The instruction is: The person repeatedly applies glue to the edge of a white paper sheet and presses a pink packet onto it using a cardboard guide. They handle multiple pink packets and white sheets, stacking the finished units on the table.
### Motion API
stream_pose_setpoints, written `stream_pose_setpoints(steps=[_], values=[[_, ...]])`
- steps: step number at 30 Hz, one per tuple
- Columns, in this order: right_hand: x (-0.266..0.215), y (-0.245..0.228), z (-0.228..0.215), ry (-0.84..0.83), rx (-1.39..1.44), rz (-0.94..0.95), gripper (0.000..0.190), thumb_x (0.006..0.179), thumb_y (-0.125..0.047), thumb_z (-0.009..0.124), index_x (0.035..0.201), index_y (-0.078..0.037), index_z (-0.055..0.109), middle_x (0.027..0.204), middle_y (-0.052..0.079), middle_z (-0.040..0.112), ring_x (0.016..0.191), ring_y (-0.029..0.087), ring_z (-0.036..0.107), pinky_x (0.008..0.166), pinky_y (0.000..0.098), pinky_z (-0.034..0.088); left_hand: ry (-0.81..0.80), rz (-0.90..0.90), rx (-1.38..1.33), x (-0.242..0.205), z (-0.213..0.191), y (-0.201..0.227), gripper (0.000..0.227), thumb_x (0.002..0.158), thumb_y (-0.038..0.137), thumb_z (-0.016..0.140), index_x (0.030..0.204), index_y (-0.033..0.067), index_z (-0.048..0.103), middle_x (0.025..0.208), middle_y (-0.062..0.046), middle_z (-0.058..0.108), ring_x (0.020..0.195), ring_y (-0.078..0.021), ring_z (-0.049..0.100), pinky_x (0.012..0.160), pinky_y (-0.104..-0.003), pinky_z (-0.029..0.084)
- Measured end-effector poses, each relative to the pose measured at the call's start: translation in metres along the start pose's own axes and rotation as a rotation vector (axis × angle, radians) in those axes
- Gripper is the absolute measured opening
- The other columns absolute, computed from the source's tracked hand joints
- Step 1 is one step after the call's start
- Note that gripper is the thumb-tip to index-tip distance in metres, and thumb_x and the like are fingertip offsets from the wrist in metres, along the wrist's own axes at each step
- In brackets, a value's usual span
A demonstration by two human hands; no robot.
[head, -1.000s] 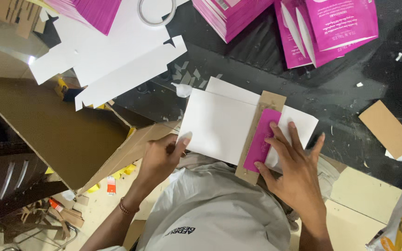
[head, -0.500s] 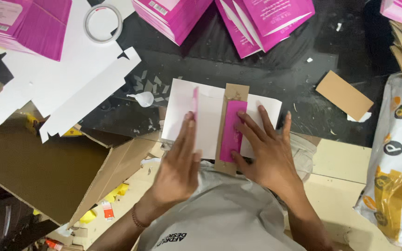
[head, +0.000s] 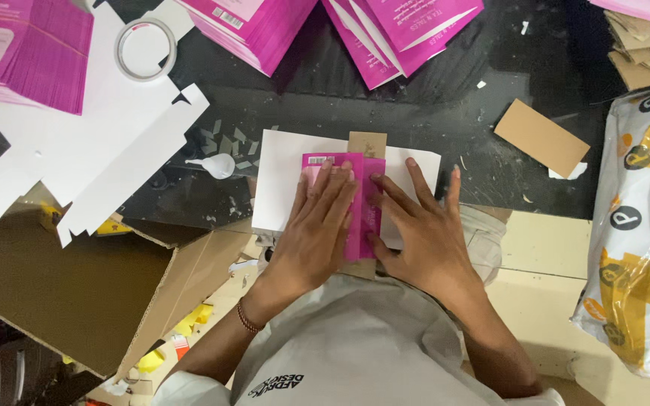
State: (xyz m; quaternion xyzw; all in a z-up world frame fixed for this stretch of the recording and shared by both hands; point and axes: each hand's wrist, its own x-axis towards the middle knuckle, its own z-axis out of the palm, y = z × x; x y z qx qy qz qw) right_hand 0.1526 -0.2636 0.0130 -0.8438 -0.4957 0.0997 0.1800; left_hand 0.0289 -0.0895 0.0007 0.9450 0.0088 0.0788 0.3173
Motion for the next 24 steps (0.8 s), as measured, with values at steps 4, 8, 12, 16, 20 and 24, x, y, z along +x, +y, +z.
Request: stream_pose_setpoints(steps=[4,8,12,16,20,24], values=[[0.001,0.000,-0.002,0.003,0.018,-0.002,0.048,0.085,-0.032,0.069,0.129,-0.014,0.063,0.154,-0.002,0.055,0.157,0.036,0.026,0.118,0.0787,0.003,-0.030,0.023,0.193,0.000,0.008,-0.002,0.061,0.104,0.009,0.054,0.158,-0.0039,0.031,0.168,-0.023,0.028,0.159,-0.0424,0.016,0.131,-0.063,0.015],[0.001,0.002,-0.001,-0.021,0.030,-0.003,0.046,0.086,-0.031,0.067,0.128,-0.015,0.062,0.153,-0.003,0.055,0.158,0.035,0.023,0.117,0.0789,0.001,-0.042,0.018,0.223,-0.002,0.014,-0.003,0.092,0.100,0.056,0.065,0.160,-0.0022,0.026,0.169,-0.021,0.025,0.160,-0.0420,0.017,0.131,-0.062,0.016],[0.002,0.006,0.004,-0.031,0.003,-0.005,0.056,0.079,-0.037,0.070,0.131,-0.017,0.061,0.157,-0.003,0.051,0.158,0.035,0.022,0.115,0.0811,0.002,-0.036,-0.019,0.333,0.000,0.023,-0.005,0.064,0.097,0.016,0.054,0.156,-0.0008,0.038,0.166,-0.018,0.033,0.157,-0.0390,0.026,0.128,-0.059,0.021],[0.002,0.002,-0.001,-0.049,0.021,0.012,0.047,0.087,-0.035,0.066,0.130,-0.017,0.060,0.154,-0.004,0.053,0.158,0.035,0.022,0.118,0.0780,-0.002,-0.030,0.016,0.252,-0.001,0.019,-0.004,0.064,0.101,0.013,0.054,0.158,-0.0041,0.032,0.168,-0.021,0.029,0.158,-0.0420,0.021,0.130,-0.062,0.018],[0.002,0.001,-0.003,-0.026,0.045,-0.001,0.049,0.085,-0.031,0.069,0.130,-0.015,0.062,0.154,-0.002,0.055,0.158,0.035,0.023,0.118,0.0780,-0.001,-0.042,-0.011,0.293,0.000,0.021,-0.003,0.064,0.101,0.017,0.058,0.158,-0.0035,0.034,0.168,-0.020,0.030,0.158,-0.0407,0.021,0.129,-0.061,0.018],[0.001,0.003,0.001,0.001,0.016,-0.015,0.053,0.079,-0.031,0.070,0.130,-0.016,0.063,0.154,-0.003,0.054,0.158,0.034,0.025,0.117,0.0800,0.001,-0.033,-0.026,0.345,0.001,0.026,-0.005,0.065,0.094,0.019,0.057,0.155,-0.0012,0.042,0.166,-0.018,0.033,0.157,-0.0385,0.026,0.128,-0.060,0.022]])
